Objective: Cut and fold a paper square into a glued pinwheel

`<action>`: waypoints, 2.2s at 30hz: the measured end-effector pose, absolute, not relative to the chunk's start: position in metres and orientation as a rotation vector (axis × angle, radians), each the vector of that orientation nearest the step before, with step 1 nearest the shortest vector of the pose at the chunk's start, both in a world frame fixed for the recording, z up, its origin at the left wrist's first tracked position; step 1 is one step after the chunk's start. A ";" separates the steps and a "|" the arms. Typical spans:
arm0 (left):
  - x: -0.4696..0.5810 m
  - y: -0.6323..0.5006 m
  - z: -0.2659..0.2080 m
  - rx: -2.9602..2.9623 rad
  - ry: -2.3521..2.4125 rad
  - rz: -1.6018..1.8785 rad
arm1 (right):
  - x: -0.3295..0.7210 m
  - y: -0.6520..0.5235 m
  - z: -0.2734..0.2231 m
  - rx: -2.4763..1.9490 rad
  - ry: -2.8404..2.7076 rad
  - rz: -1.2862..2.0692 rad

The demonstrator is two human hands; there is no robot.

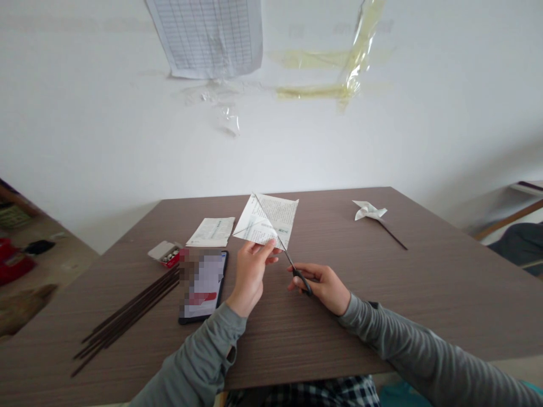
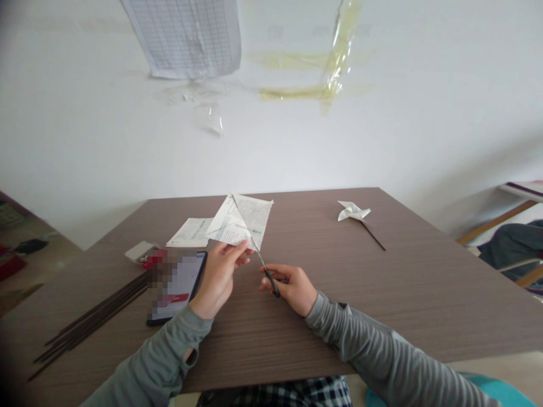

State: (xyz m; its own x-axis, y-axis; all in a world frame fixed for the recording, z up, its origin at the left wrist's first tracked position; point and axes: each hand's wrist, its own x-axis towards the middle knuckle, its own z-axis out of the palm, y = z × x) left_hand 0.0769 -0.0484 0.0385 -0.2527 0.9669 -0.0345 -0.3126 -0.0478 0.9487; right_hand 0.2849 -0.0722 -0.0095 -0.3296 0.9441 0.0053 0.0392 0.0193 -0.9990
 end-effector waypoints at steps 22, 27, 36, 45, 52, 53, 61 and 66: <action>0.080 -0.051 0.041 0.824 1.153 1.504 | 0.285 -0.068 -0.016 -1.037 -1.456 1.424; 0.082 -0.052 0.043 0.820 1.152 1.500 | 0.285 -0.068 -0.015 -1.028 -1.449 1.436; 0.080 -0.052 0.041 0.848 1.163 1.495 | 0.283 -0.072 -0.004 -1.020 -1.421 1.476; 0.082 -0.054 0.039 0.879 1.176 1.454 | 0.286 -0.065 -0.018 -0.959 -1.437 1.482; 0.081 -0.054 0.038 0.877 1.167 1.422 | 0.286 -0.066 -0.018 -0.967 -1.432 1.441; 0.081 -0.054 0.039 0.873 1.165 1.421 | 0.286 -0.067 -0.017 -0.970 -1.435 1.429; 0.083 -0.057 0.039 0.878 1.150 1.413 | 0.285 -0.070 -0.008 -0.997 -1.450 1.391; 0.083 -0.057 0.039 0.864 1.153 1.412 | 0.285 -0.071 -0.006 -1.033 -1.456 1.386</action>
State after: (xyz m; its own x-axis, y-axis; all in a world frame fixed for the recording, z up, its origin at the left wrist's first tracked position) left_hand 0.0831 -0.0569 0.0392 -0.1687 0.9819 -0.0864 -0.2809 0.0361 0.9591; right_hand 0.2853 -0.0708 -0.0058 -0.2936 0.9551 0.0386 0.0084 0.0430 -0.9990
